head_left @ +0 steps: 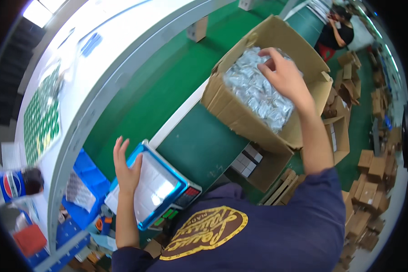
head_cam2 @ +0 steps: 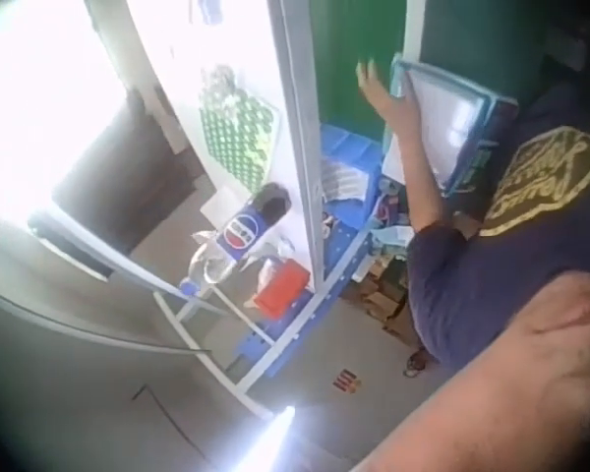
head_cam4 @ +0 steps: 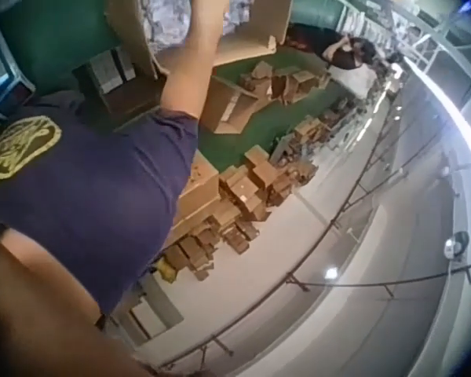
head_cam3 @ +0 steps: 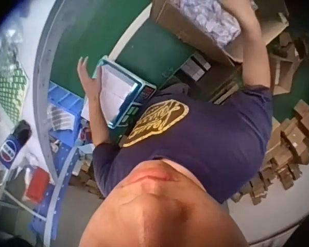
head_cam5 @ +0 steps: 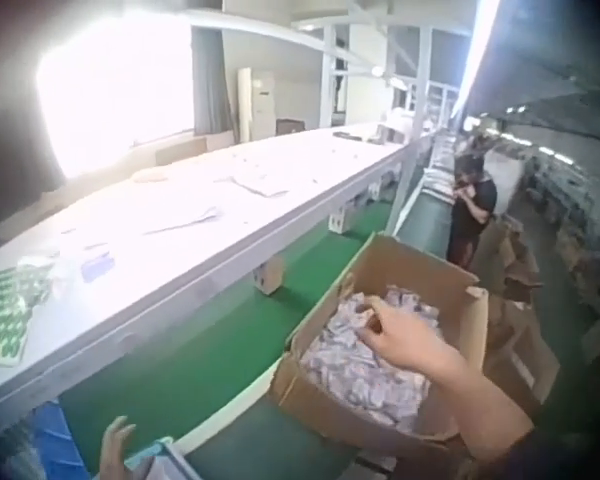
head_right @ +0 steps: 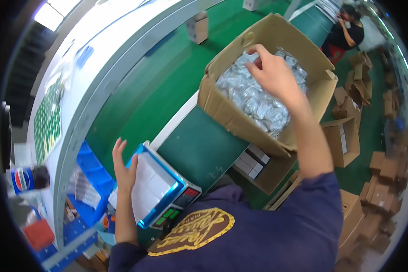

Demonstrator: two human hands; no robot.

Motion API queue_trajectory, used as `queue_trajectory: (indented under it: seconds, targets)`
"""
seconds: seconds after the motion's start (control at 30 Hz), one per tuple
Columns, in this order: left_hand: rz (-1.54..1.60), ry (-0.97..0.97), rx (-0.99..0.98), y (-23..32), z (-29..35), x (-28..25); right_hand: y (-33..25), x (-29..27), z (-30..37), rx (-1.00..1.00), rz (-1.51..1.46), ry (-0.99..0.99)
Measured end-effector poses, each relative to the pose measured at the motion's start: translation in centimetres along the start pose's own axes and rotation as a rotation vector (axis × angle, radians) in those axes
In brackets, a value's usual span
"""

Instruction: Packing small components from a bulk bag into individual boxes and then into shipping cartons on an assembly line.

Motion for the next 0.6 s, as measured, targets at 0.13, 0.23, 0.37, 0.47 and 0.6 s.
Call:
queue_trajectory:
  seconds: [0.13, 0.23, 0.37, 0.47, 0.6]
  targets:
    - [0.369, -0.058, -0.067, 3.0, -16.1, 11.3, 23.2, 6.5, -4.1, 0.250, 0.430, -0.501]
    - [0.522, -0.010, -0.209, 3.4, -25.7, 19.0, 22.2, 7.8, -4.6, 0.099, 0.485, -0.534]
    - [0.282, -0.072, -0.311, 4.3, -34.7, 25.8, 13.7, 2.1, -0.4, -0.066, 0.483, -0.394]
    - [0.400, -0.146, -0.305, 6.8, -39.2, 28.7, 9.6, -2.4, 2.8, -0.092, 0.198, -0.172]
    - [0.471, -0.053, -0.091, 7.2, -45.9, 31.0, 12.6, -0.7, 2.8, 0.014, 0.101, 0.034]
Point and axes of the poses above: each hand's wrist, its own z-axis away from the middle knuckle, its own x-axis out of the palm, y = z × x, the point moved 3 cm from there along -z, towards the middle knuckle, and after that the axes turned 1 degree about y, right-handed, at the moved point
